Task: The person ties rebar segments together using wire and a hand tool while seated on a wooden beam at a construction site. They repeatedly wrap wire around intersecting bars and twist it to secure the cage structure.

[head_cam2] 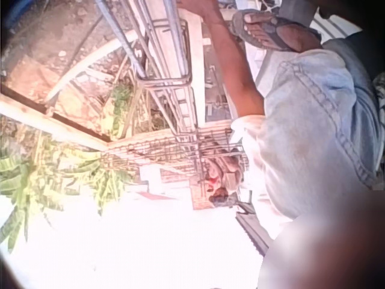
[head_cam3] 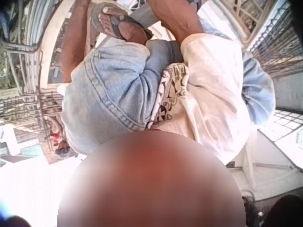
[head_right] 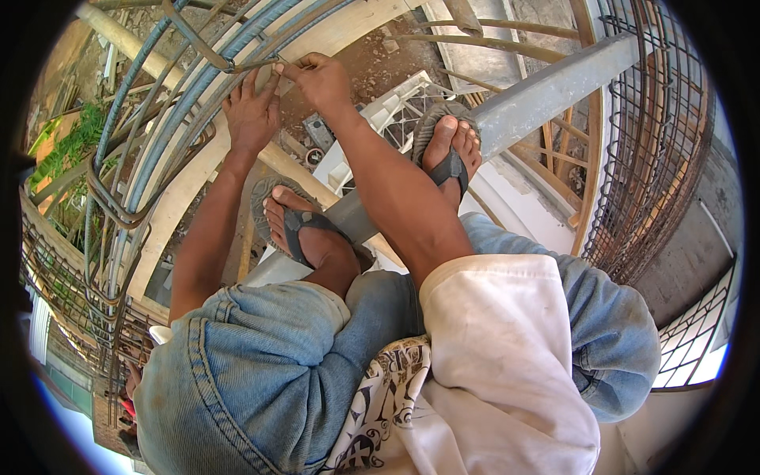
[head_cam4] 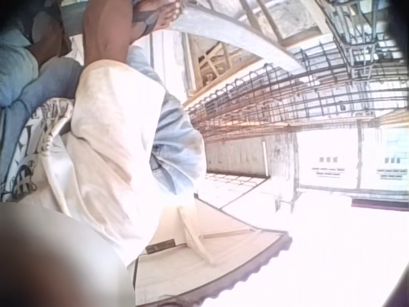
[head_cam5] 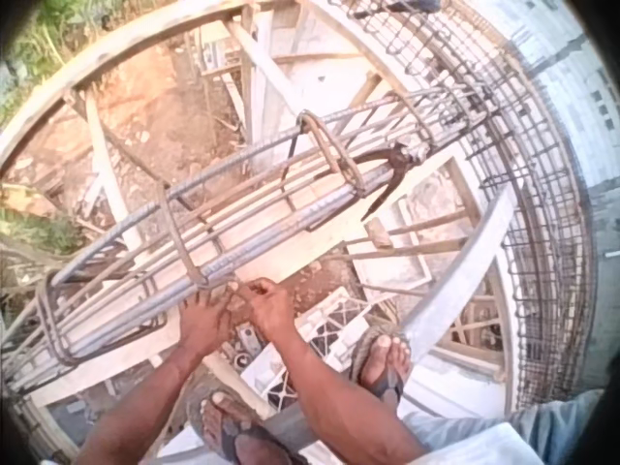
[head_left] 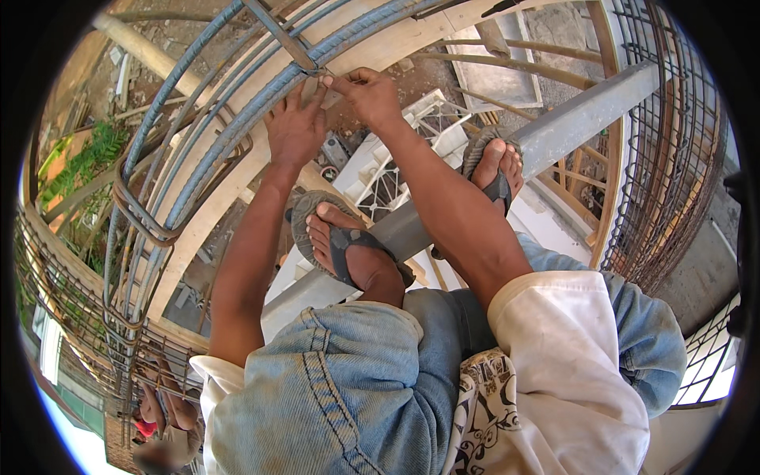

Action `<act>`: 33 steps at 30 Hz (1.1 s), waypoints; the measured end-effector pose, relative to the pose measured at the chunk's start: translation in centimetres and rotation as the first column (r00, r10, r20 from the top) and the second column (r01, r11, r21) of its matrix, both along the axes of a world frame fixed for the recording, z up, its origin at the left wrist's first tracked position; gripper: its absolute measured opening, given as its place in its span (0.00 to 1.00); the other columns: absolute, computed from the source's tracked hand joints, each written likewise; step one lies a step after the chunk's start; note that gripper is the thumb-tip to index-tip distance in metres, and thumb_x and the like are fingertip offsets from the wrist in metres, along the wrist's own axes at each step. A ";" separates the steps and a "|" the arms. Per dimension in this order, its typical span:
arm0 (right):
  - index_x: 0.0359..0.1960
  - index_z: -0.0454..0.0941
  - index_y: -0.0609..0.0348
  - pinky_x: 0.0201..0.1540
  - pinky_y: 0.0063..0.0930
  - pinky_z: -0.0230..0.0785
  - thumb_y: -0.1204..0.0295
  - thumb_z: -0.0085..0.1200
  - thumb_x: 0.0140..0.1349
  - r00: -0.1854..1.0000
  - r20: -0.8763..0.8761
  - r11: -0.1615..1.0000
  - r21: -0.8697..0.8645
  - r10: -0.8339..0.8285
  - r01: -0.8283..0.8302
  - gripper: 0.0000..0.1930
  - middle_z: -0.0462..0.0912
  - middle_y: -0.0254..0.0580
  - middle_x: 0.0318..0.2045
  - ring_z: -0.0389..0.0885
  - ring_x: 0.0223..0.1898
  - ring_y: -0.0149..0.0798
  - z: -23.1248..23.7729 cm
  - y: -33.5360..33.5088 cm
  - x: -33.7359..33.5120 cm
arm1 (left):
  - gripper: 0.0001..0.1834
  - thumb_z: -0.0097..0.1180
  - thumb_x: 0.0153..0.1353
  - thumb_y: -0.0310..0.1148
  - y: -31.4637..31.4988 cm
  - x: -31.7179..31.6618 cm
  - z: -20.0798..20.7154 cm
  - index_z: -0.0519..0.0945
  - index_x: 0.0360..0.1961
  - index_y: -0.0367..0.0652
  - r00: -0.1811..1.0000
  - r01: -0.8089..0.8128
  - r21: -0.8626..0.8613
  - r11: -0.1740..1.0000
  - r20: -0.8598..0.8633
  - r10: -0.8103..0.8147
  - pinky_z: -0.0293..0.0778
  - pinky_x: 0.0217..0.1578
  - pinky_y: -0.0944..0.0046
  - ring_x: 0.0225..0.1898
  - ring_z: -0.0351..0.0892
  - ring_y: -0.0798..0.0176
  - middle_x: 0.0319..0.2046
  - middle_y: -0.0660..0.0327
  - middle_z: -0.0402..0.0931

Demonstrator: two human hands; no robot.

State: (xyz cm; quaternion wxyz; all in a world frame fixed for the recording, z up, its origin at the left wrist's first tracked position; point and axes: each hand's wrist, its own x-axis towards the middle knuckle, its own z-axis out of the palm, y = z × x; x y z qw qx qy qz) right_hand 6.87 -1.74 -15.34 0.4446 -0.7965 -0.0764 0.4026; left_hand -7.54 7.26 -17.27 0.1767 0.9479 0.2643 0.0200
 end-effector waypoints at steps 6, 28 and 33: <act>0.41 0.86 0.63 0.33 0.26 0.72 0.59 0.67 0.57 0.992 0.102 0.996 -0.042 0.078 -0.074 0.19 0.86 0.41 0.28 0.80 0.28 0.29 0.3 -0.5 0.8 | 0.25 0.59 0.65 0.50 1.9 0.8 0.4 0.81 0.54 0.41 0.940 -0.299 -0.238 0.924 0.092 0.328 0.76 0.49 0.57 0.48 0.83 0.46 0.46 0.51 0.84; 0.61 0.75 0.64 0.31 0.28 0.74 0.73 0.50 0.67 0.995 -0.082 0.999 -0.008 -0.051 0.051 0.21 0.84 0.43 0.30 0.80 0.25 0.35 1.9 1.5 -7.1 | 0.11 0.60 0.66 0.39 4.2 2.7 1.7 0.81 0.38 0.42 0.913 -0.158 -0.659 0.735 0.186 0.363 0.76 0.34 0.60 0.31 0.81 0.58 0.30 0.57 0.81; 0.53 0.76 0.56 0.19 0.20 0.53 0.70 0.55 0.65 0.574 -0.750 0.906 -0.077 -0.328 0.417 0.15 0.74 0.29 0.22 0.62 0.16 0.23 4.7 2.3 -2.8 | 0.10 0.59 0.66 0.38 4.5 2.8 1.7 0.80 0.37 0.42 0.950 -0.137 -0.529 0.837 0.168 0.262 0.76 0.34 0.58 0.31 0.81 0.49 0.32 0.52 0.80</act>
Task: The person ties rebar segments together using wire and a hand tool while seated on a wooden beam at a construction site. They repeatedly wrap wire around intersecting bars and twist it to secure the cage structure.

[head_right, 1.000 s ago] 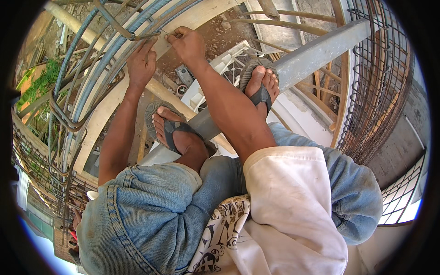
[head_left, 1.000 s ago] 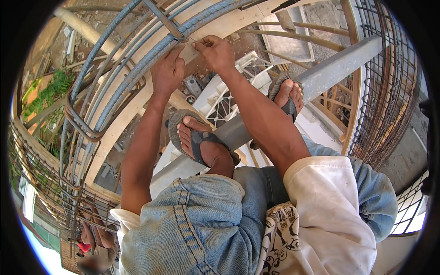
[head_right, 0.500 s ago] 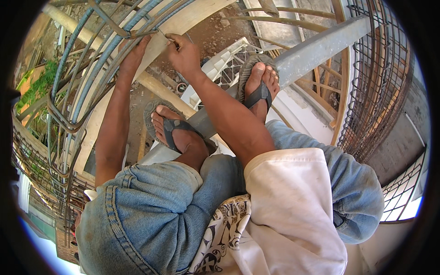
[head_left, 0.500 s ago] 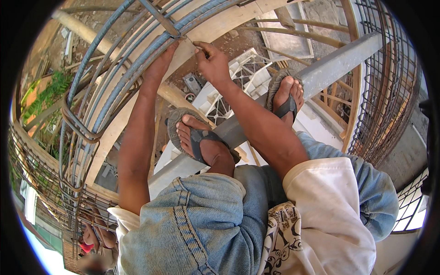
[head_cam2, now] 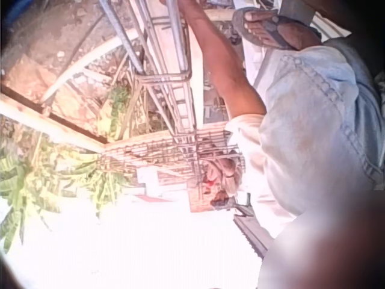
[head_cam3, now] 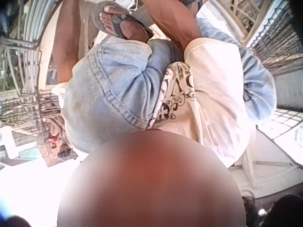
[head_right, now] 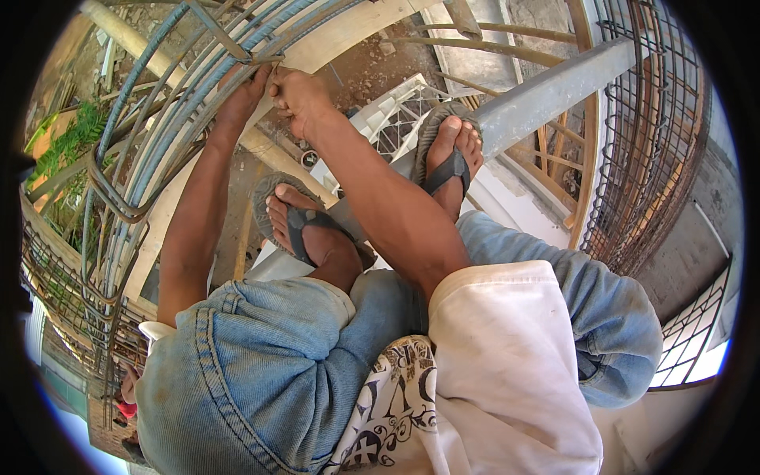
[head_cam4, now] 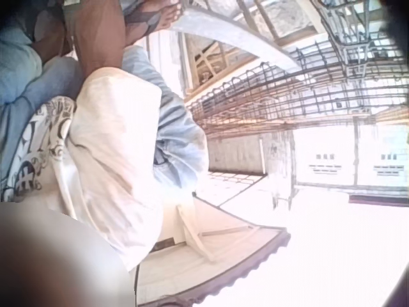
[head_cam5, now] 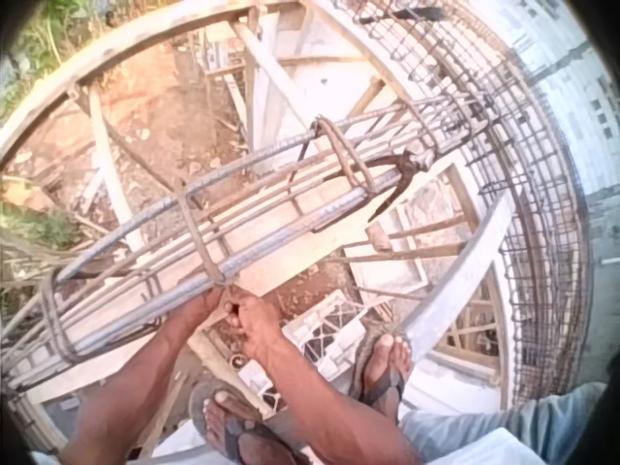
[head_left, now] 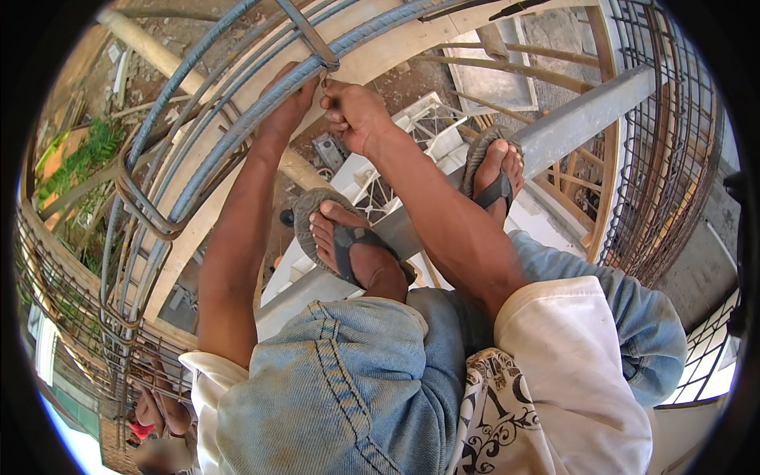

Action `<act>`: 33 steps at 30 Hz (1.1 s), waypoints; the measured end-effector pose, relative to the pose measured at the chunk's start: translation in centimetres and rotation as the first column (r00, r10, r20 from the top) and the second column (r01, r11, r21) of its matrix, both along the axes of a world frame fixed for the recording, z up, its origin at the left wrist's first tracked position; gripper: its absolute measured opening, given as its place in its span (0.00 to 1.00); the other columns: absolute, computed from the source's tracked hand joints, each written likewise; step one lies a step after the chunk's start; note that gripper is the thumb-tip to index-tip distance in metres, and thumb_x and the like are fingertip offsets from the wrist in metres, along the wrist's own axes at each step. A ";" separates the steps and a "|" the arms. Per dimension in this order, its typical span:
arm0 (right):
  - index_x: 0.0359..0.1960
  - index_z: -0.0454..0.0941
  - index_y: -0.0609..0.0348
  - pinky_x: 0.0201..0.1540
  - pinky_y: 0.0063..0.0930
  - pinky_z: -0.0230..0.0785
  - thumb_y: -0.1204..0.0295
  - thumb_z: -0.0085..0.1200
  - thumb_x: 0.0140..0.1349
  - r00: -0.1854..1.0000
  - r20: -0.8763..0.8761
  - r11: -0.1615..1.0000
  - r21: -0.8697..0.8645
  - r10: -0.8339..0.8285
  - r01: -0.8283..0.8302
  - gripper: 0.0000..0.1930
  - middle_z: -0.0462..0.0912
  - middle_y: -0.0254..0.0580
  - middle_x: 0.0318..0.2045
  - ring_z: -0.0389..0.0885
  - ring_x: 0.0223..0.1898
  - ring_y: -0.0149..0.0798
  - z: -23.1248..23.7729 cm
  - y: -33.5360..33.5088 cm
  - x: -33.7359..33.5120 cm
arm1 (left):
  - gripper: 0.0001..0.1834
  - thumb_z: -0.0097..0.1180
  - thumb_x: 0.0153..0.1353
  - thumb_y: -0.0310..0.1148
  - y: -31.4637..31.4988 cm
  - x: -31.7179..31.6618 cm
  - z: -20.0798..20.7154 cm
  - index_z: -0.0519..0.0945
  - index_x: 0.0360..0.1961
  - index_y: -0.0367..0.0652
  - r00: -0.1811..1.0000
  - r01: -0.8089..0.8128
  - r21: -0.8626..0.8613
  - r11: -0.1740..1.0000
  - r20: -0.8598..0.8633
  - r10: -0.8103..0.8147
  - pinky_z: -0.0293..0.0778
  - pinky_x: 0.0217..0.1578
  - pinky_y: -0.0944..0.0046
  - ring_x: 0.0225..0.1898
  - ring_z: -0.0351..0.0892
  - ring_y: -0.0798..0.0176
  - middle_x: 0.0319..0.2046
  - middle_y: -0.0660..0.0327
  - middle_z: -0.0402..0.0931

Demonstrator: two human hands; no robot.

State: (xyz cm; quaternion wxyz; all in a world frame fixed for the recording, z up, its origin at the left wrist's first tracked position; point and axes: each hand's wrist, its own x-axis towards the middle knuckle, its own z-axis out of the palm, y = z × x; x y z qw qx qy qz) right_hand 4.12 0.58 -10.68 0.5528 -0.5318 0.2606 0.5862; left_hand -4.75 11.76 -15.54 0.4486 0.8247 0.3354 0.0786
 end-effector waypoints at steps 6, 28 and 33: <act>0.44 0.80 0.55 0.23 0.19 0.57 0.66 0.60 0.64 0.908 0.300 0.953 -0.004 0.291 -0.304 0.11 0.76 0.26 0.24 0.65 0.19 0.22 -2.2 -2.1 3.6 | 0.10 0.58 0.65 0.39 -0.4 -0.2 -2.1 0.80 0.39 0.43 0.984 -0.058 -0.083 0.995 0.164 0.071 0.76 0.38 0.57 0.36 0.81 0.47 0.34 0.53 0.80; 0.37 0.83 0.67 0.32 0.27 0.72 0.72 0.55 0.58 0.577 0.674 0.884 -0.296 0.461 -0.361 0.11 0.84 0.44 0.25 0.81 0.27 0.31 -2.3 0.1 -0.7 | 0.11 0.59 0.67 0.40 0.0 -0.1 -0.8 0.80 0.38 0.42 1.000 0.017 -0.011 1.000 0.021 -0.016 0.76 0.35 0.58 0.33 0.81 0.47 0.31 0.51 0.80; 0.47 0.84 0.65 0.28 0.23 0.65 0.72 0.54 0.62 0.836 0.440 0.941 -0.069 0.327 -0.331 0.14 0.79 0.36 0.24 0.72 0.25 0.25 -0.9 -1.8 0.8 | 0.12 0.59 0.66 0.40 -0.3 -0.1 -0.4 0.81 0.42 0.44 1.000 -0.023 0.006 1.000 -0.017 0.024 0.76 0.37 0.58 0.35 0.81 0.47 0.33 0.53 0.80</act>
